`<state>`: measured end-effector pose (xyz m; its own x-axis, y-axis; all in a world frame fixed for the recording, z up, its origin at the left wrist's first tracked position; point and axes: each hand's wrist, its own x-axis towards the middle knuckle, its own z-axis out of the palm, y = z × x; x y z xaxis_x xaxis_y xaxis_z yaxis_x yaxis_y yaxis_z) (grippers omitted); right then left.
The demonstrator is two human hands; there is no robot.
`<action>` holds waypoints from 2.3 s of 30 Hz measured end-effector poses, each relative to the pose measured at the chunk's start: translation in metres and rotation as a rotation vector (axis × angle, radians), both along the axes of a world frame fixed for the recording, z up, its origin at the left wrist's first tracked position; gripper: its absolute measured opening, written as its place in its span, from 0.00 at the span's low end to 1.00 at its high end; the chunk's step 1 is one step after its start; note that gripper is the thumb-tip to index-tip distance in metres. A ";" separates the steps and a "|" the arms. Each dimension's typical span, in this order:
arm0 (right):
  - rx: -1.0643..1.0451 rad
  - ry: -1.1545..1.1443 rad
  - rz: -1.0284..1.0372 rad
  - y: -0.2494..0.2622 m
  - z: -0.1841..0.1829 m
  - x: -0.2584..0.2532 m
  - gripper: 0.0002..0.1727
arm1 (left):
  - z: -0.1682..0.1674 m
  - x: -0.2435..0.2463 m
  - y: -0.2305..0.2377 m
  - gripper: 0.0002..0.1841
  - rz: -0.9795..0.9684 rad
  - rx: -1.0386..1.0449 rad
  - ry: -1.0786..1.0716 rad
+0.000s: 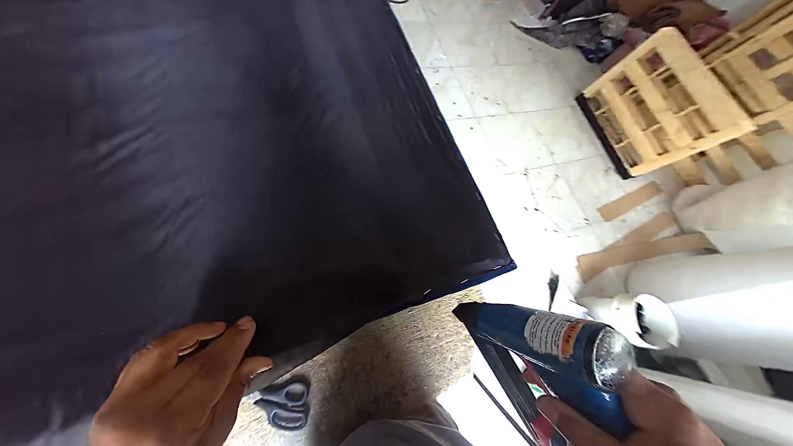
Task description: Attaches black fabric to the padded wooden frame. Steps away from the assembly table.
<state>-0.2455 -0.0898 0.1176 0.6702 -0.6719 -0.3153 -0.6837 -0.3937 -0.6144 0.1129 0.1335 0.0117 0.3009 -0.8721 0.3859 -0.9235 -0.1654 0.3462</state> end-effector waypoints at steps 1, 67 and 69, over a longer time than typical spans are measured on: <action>0.013 -0.007 0.013 -0.001 -0.008 -0.003 0.24 | -0.003 -0.003 0.009 0.22 0.029 0.052 -0.024; -0.127 -0.054 -0.201 0.192 0.002 0.145 0.21 | 0.001 0.122 0.118 0.10 -0.133 -0.081 0.072; -0.135 -0.090 -0.229 0.198 0.002 0.146 0.20 | 0.014 0.133 0.114 0.10 -0.175 -0.151 -0.007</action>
<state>-0.0996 0.1081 0.1193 0.5176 -0.8408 -0.1587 -0.7095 -0.3181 -0.6288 0.2455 0.2476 0.0257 0.1469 -0.8432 0.5171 -0.9359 0.0508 0.3486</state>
